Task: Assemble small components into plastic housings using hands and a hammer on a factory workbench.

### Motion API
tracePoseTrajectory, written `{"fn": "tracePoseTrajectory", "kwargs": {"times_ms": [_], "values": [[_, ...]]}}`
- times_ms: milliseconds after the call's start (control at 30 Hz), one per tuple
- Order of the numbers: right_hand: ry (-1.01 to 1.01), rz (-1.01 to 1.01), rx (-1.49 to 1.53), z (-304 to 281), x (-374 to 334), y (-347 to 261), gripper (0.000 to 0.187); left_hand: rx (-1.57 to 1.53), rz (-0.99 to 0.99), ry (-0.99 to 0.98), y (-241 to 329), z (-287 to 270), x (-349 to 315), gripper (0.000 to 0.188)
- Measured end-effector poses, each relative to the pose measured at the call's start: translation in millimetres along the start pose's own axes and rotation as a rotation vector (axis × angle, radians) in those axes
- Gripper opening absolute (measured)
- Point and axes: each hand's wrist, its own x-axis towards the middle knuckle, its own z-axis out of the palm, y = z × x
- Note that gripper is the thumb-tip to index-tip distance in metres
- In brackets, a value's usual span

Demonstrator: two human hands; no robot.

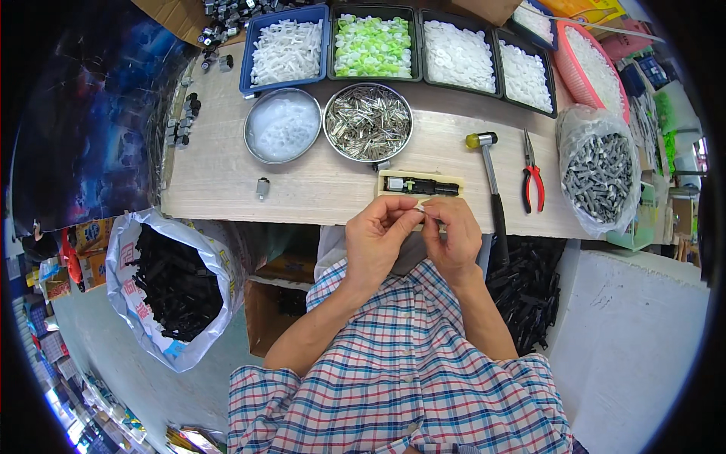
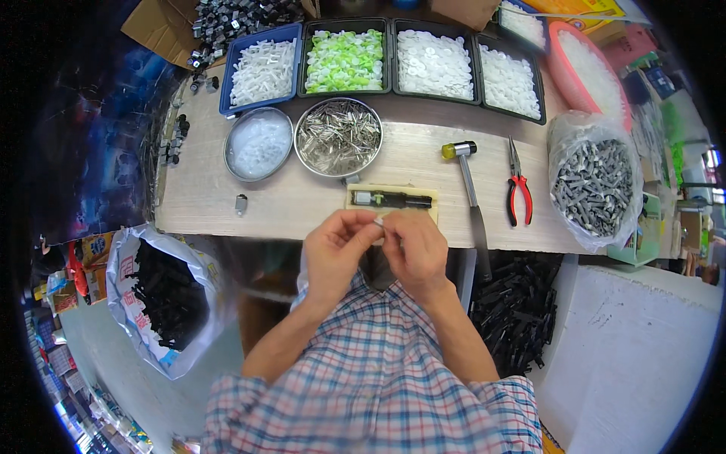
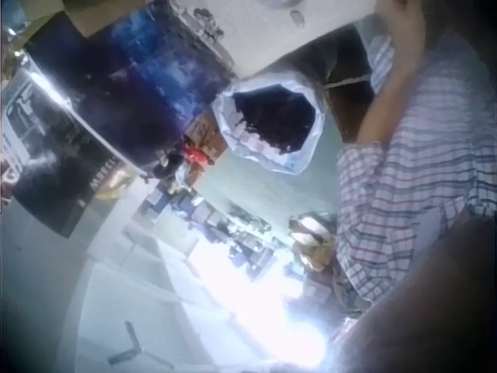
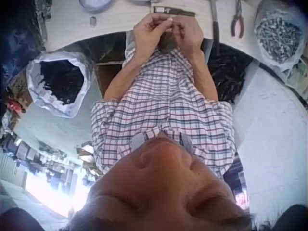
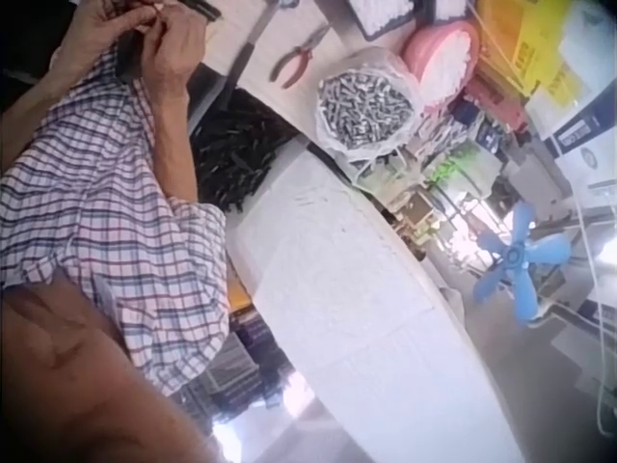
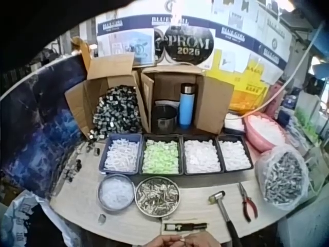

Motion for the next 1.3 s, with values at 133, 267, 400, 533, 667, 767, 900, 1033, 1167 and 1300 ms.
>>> {"fn": "tracePoseTrajectory", "kwargs": {"times_ms": [133,267,400,533,667,767,900,1033,1167,1300], "values": [[-0.04,-0.027,-0.067,-6,8,9,0.027,0.102,0.059,0.063,-6,3,1,0.017],[-0.156,0.014,-0.179,-9,18,30,0.023,0.801,0.622,0.092,-7,-5,7,0.019],[-0.331,-0.087,-0.278,-8,23,40,0.02,1.161,0.949,-0.084,-14,-13,11,0.023],[-0.408,-0.105,-0.282,-6,25,40,0.021,1.243,0.94,-0.157,-26,-19,15,0.024],[-0.391,-0.106,-0.279,-4,23,41,0.021,1.319,0.943,-0.204,-27,-21,15,0.025],[-0.376,-0.086,-0.265,-4,21,42,0.021,1.391,0.907,-0.224,-29,-19,6,0.034],[-0.375,-0.078,-0.249,-6,20,42,0.023,1.481,0.816,-0.229,-40,-7,-6,0.049],[-0.405,-0.114,-0.24,-9,27,43,0.021,1.54,0.822,-0.213,-50,-6,-5,0.049],[-0.483,-0.099,-0.223,-15,32,46,0.025,1.485,0.923,-0.169,-62,-11,5,0.051],[-0.542,-0.079,-0.177,-19,34,47,0.024,1.487,0.962,-0.147,-66,-12,4,0.047]]}}
